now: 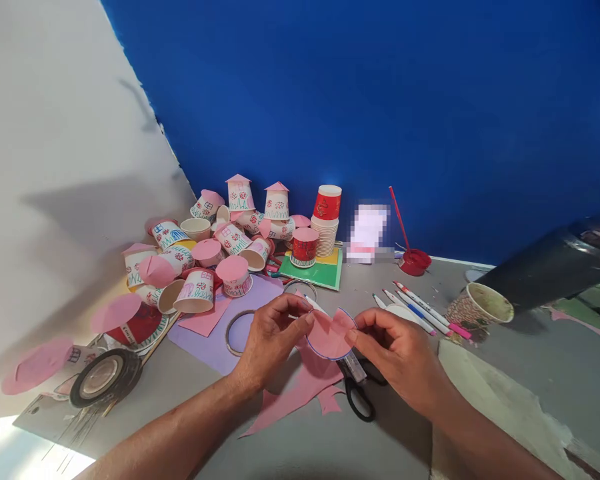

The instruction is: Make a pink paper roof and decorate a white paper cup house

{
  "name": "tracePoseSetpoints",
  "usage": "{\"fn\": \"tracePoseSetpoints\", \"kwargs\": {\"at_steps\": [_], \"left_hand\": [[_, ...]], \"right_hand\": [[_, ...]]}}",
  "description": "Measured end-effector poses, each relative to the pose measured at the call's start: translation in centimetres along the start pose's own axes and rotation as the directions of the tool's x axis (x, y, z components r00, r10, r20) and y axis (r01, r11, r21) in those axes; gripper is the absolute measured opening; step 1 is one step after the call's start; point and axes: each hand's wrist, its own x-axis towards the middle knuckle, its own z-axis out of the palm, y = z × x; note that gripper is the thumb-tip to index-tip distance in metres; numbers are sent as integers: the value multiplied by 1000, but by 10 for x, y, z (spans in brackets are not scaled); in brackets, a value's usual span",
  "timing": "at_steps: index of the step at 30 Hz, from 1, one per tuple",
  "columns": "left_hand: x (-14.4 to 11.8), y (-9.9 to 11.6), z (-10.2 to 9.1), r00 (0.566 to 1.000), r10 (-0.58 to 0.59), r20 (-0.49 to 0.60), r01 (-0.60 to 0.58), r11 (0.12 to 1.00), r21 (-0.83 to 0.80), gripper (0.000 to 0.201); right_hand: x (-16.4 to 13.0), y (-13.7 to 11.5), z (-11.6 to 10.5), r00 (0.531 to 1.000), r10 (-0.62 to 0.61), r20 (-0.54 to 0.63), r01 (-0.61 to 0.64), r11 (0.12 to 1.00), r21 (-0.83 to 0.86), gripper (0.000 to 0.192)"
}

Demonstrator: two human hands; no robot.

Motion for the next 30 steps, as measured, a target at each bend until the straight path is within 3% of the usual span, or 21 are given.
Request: {"fn": "tracePoseSetpoints", "kwargs": {"at_steps": [5,13,19,24,30], "left_hand": [[1,-1,2,1000,-21,23,20,999,28,21],[4,-9,1,994,-107,-4,107,993,42,20],[2,-4,4,997,-76,5,75,995,70,19],[3,-7,4,998,-64,-12,65,995,81,20],[4,-12,3,999,-37,6,37,999,-14,25]], "right_hand": [[-1,1,3,999,0,41,1,1000,-28,30],[-4,5,11,997,-77,-17,74,988,-133,34],[-4,6,12,995,-98,-24,94,985,-146,31],[-2,6,12,999,-34,-23,31,996,-87,30],[2,6,9,995,96,33,-97,994,43,35]]}}
